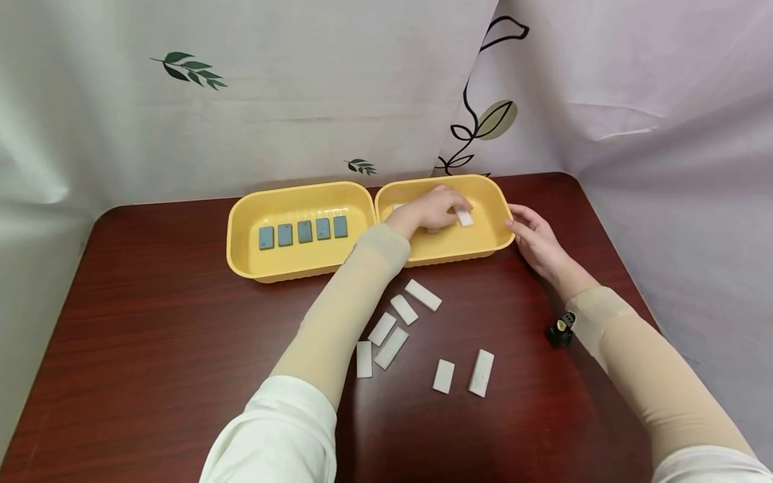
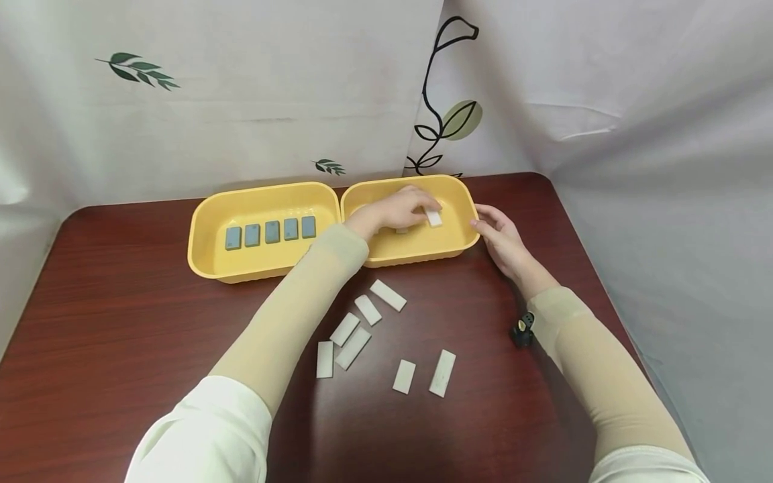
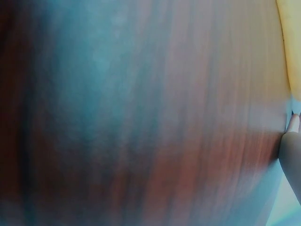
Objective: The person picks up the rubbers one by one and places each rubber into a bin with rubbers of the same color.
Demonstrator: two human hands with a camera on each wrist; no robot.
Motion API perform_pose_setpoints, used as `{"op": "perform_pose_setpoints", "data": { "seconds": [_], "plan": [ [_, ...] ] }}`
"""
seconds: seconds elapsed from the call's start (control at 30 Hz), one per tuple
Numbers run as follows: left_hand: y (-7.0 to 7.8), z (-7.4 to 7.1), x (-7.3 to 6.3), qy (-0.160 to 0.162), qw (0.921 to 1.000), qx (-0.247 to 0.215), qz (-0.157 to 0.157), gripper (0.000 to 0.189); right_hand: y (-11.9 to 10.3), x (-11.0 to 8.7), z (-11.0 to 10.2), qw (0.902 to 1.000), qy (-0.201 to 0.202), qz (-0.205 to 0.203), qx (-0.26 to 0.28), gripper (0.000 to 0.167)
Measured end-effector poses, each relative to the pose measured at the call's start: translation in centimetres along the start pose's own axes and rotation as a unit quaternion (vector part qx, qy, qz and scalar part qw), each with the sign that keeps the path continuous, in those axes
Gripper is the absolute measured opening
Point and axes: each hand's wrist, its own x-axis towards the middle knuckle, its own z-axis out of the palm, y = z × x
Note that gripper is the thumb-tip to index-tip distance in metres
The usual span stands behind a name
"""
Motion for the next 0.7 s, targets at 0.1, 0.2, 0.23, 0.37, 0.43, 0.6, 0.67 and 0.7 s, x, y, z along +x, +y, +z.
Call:
{"op": "perform_pose_setpoints", "data": {
  "seconds": [0.1,0.2,0.23,0.37,0.43,0.6,0.67,0.7],
  "plan": [
    [0.2,-0.1,0.0,-0.01,0.9997,0.02,0.006,0.043,-0.1,0.0,-0.1,1.0,-0.002,0.001,-0.002,0.03],
    [0.4,-0.3,0.0,-0.02,0.9993,0.031,0.004,0.043,-0.1,0.1,-0.2,1.0,-0.002,0.001,-0.005,0.03],
    [0.4,-0.4,0.0,-0.022,0.9992,0.032,0.003,0.043,-0.1,0.1,-0.1,1.0,-0.002,0.001,-0.009,0.03],
    [0.7,-0.7,0.0,-0.036,0.9978,0.055,0.01,0.047,0.1,0.1,-0.1,1.0,-0.001,0.001,-0.009,0.029],
    [0.7,-0.8,0.1,-0.045,0.996,0.074,0.019,0.048,0.1,0.1,0.0,1.0,-0.003,0.0,-0.005,0.03],
    [0.8,-1.0,0.0,-0.056,0.9948,0.082,0.02,0.049,0.0,0.1,-0.1,1.0,-0.002,-0.003,-0.001,0.031],
    [0.8,-1.1,-0.1,-0.056,0.9956,0.074,0.011,0.049,0.0,0.1,-0.1,1.0,0.0,-0.004,-0.003,0.031],
    [0.8,-1.1,-0.2,-0.055,0.9961,0.069,0.005,0.047,0.0,0.1,-0.1,1.0,-0.001,-0.004,-0.003,0.03]
  ]
}}
